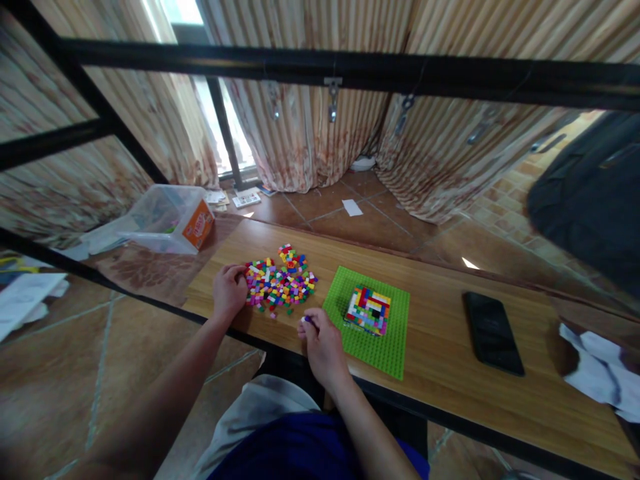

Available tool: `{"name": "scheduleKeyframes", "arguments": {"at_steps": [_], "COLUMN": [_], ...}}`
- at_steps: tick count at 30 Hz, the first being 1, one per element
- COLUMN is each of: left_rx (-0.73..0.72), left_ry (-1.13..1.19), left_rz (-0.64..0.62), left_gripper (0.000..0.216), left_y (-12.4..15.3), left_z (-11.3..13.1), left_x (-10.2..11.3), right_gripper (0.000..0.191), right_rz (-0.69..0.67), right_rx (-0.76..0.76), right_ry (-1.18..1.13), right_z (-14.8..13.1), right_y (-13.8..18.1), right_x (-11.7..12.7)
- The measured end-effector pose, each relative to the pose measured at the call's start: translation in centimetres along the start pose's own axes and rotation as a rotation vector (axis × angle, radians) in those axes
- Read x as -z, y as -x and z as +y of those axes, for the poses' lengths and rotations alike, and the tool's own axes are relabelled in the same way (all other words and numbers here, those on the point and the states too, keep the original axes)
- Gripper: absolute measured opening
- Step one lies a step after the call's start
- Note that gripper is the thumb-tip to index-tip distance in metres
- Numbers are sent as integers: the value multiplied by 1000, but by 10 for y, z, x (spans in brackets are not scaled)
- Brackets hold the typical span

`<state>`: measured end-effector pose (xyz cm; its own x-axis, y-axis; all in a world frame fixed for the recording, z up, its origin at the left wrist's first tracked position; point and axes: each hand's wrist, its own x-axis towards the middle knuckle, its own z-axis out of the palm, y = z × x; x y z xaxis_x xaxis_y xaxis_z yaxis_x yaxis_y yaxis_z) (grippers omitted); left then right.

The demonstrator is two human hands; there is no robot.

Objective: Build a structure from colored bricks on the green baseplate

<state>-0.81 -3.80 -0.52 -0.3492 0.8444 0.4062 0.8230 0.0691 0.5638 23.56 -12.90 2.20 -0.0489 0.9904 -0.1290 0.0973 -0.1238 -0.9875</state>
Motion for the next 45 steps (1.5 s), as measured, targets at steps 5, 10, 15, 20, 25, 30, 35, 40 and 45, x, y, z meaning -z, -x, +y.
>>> {"name": "scheduleKeyframes", "arguments": {"at_steps": [5, 10, 15, 20, 25, 30, 35, 40, 45], "left_rx": [3, 6, 5, 9, 7, 13, 9, 18, 20], "left_ry": [4, 6, 12, 13, 26, 16, 20, 19, 17], "left_rz": [3, 4, 5, 5, 6, 10, 8, 9, 8], "left_gripper": [27, 26, 26, 26, 26, 25, 25, 25, 25], "left_y": [0, 1, 1, 1, 1, 1, 1, 2, 2], "left_z": [-1, -1, 0, 0, 0, -1, -1, -1, -1], "left_x": [-2, -2, -2, -1, -2, -3, -3, -4, -3], "right_gripper": [26, 27, 33, 36, 41, 43, 35, 38, 49], "right_rz": [-28, -43, -2, 34, 72, 37, -5, -61, -50], "right_rx": [-35, -46, -85, -96, -116, -150, -165, -164, -155], "right_ry": [-34, -67, -103, -135, -156, -166, -51, 1, -48], "right_z": [0, -1, -3, -1, 5, 8, 1, -2, 3], "right_y": [-3, -3, -5, -9, -11, -19, -33, -40, -38], "right_x": [-1, -2, -5, -6, -8, -11, -16, -17, -15]}}
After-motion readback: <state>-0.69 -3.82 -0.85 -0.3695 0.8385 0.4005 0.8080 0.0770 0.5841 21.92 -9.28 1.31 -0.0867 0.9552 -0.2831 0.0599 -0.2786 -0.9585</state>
